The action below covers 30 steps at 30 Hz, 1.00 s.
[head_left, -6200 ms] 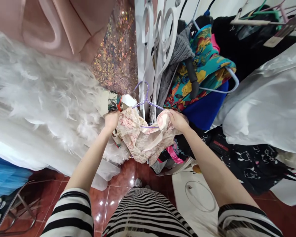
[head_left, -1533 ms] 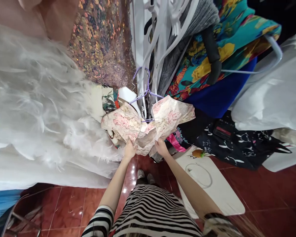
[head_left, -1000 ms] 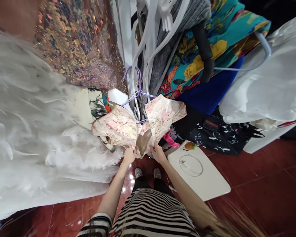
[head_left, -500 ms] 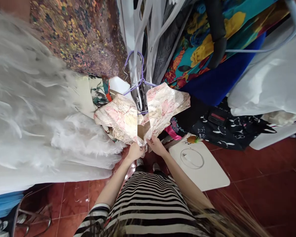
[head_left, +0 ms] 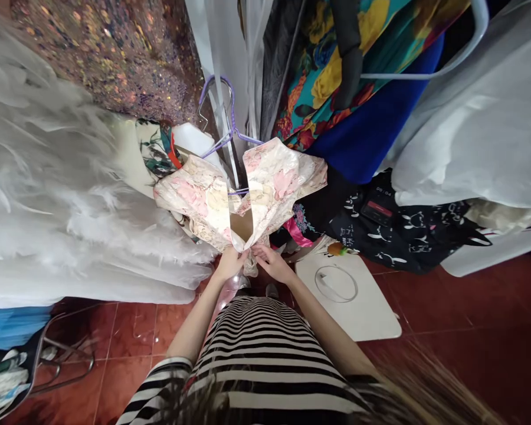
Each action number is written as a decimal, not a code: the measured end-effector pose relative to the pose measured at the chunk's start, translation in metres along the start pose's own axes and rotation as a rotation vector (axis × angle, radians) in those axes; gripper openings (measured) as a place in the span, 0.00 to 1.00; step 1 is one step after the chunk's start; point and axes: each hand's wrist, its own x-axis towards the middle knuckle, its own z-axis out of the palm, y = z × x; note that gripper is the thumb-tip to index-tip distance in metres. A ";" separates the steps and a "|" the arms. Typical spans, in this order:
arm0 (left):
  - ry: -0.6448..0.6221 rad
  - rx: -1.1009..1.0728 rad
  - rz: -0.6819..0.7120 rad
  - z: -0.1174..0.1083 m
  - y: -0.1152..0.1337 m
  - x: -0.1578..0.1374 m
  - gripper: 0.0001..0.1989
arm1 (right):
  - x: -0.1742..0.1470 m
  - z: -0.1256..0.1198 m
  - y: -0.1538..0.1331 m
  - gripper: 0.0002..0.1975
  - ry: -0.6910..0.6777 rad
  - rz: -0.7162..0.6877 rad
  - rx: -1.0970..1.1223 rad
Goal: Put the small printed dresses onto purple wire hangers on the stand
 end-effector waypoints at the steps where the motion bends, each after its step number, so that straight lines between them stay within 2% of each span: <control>1: 0.007 -0.038 -0.004 0.002 0.003 -0.002 0.12 | -0.004 -0.001 0.007 0.14 -0.016 0.014 -0.017; 7: 0.030 -0.251 -0.088 0.013 0.010 -0.013 0.15 | -0.017 0.004 0.038 0.21 -0.091 0.015 -0.186; 14: 0.078 -0.417 -0.073 0.021 0.013 -0.017 0.20 | -0.016 0.014 0.035 0.12 -0.101 0.065 -0.280; 17: 0.106 -0.451 -0.045 0.024 0.014 -0.016 0.20 | -0.015 0.013 0.029 0.12 -0.067 0.046 -0.260; 20: 0.067 -0.472 -0.002 0.027 0.013 -0.018 0.20 | -0.015 0.009 0.027 0.09 -0.042 0.038 -0.237; 24: 0.011 -0.450 0.090 0.035 0.004 -0.030 0.13 | -0.017 0.002 0.029 0.05 -0.032 0.050 -0.158; 27: 0.025 -0.413 0.079 0.054 -0.011 -0.045 0.13 | -0.020 0.000 0.030 0.04 -0.019 0.076 -0.054; 30: 0.027 -0.358 -0.006 0.082 -0.031 -0.061 0.17 | -0.022 0.004 0.028 0.05 -0.047 0.138 0.085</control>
